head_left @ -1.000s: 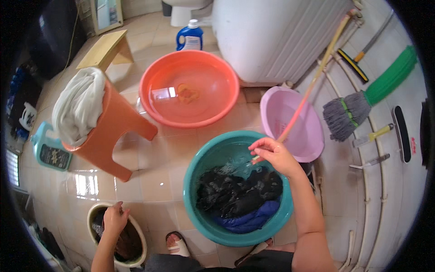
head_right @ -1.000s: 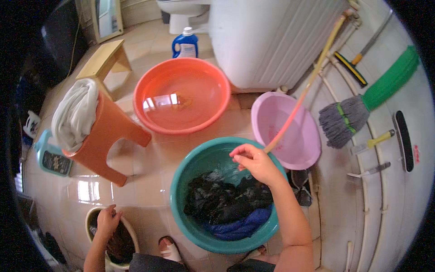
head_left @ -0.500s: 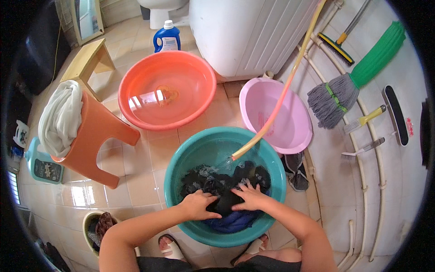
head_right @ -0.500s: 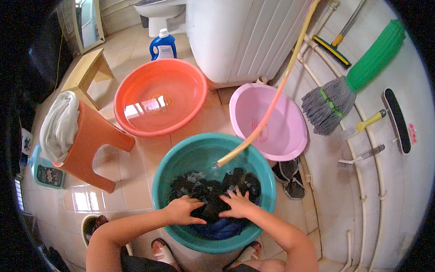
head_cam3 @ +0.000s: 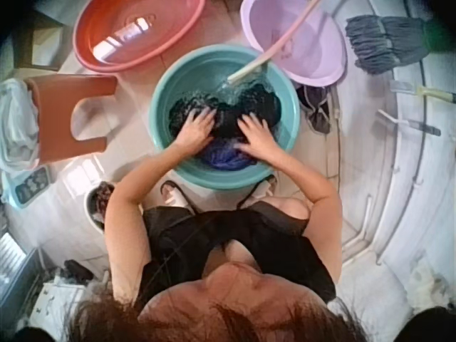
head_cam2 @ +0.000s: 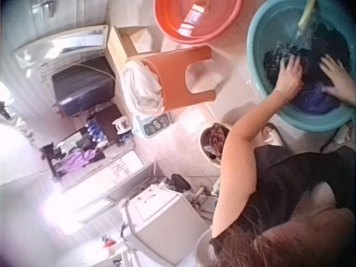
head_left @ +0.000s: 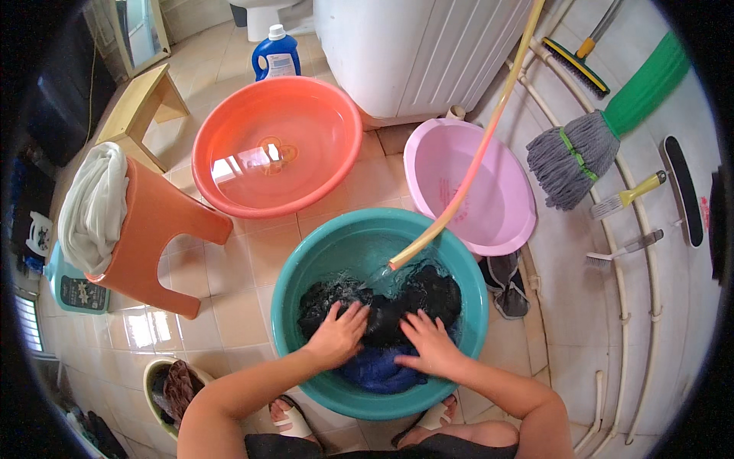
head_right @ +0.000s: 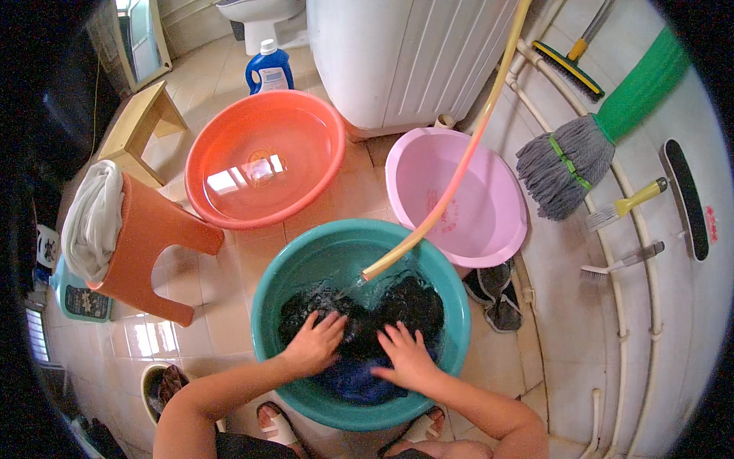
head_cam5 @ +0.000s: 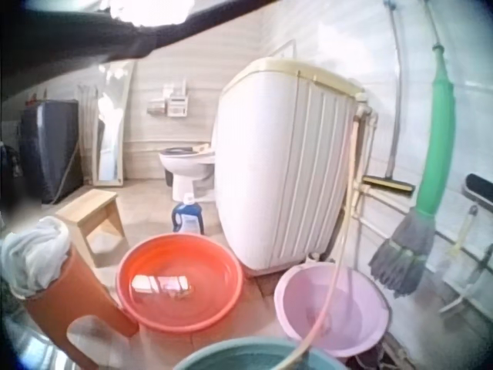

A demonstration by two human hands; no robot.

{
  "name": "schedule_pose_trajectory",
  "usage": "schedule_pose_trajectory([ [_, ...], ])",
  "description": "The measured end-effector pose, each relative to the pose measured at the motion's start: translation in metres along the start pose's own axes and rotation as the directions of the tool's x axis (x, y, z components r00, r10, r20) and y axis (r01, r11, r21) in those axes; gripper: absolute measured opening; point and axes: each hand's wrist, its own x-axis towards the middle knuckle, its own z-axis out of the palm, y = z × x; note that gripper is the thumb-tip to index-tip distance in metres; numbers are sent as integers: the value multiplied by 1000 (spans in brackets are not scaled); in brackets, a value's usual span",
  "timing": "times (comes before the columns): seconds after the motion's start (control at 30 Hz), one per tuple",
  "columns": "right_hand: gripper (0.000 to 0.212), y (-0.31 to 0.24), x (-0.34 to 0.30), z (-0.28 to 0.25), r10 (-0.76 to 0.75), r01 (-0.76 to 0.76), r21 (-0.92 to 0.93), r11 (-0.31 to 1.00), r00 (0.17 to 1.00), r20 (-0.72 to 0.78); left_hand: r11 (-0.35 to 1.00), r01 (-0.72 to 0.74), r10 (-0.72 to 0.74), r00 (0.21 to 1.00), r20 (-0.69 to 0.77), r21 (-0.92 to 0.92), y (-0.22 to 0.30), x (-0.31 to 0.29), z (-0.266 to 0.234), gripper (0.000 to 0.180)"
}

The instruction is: The person hand-washes several pieces of clothing in a teal basin filled with water. They submerge, agitate, and rinse a brown garment, then a black garment, and finally a blue garment, using a hose to add water and rinsing each item thoroughly.

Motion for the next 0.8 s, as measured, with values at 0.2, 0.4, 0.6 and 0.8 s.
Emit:
schedule_pose_trajectory([
  [0.2, 110, 5, 28, 30, 132, -46, -282, 958, 946, 295, 982, 142, -186, 863, 470, 127, -6, 35, -1, 103],
  [0.4, 89, 19, 91, 43, 290, -66, -405, 912, 803, 521, 944, 162, -318, 683, 658, 288, -29, 91, 62, 60],
  [0.6, 77, 43, 98, 56, 112, -83, -256, 963, 989, 101, 911, 391, -388, 711, 586, 130, -13, 71, -17, 43],
  [0.8, 54, 34, 67, 1, 168, -172, 55, 984, 983, 70, 960, 13, -29, 998, -53, -279, -2, 2, 4, 31],
])
